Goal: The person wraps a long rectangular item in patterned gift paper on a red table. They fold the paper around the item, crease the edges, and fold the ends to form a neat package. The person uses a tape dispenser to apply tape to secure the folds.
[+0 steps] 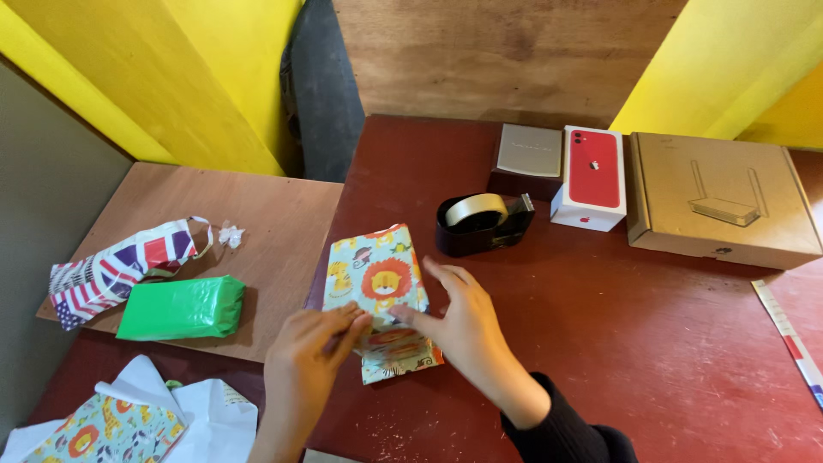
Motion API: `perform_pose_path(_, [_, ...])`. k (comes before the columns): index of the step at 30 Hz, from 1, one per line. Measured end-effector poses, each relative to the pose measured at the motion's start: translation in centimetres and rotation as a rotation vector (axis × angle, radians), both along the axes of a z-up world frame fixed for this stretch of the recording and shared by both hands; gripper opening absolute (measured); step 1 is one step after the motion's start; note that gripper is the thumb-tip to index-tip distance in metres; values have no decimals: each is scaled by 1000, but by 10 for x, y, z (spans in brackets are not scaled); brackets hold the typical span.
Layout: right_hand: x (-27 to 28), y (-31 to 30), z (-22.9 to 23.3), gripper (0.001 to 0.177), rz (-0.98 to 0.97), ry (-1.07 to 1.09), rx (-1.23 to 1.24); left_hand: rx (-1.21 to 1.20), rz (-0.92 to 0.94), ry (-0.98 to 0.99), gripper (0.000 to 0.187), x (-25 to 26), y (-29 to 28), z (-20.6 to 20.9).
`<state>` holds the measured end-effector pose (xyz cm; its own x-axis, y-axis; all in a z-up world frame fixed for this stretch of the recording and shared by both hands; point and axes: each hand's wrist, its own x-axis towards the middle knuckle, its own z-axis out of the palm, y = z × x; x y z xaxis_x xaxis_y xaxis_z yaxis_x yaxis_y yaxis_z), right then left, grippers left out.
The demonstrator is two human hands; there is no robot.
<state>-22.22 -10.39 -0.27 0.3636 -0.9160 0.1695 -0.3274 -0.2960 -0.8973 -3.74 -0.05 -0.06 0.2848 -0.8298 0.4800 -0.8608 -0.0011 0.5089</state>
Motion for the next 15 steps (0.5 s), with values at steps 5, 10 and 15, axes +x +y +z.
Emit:
perform_pose_path(5, [1,-8,-10,57,25,60,42,202,-87,582,32,26,-16,5])
perform_pose_path(10, [0,-28,-8,49,120,192,96,320,-138,1037,36,34,-24,-9])
perform_pose_path(15, [-2,-35,1,45,233,81,237,341,-119,1040,32,37,-20,-23])
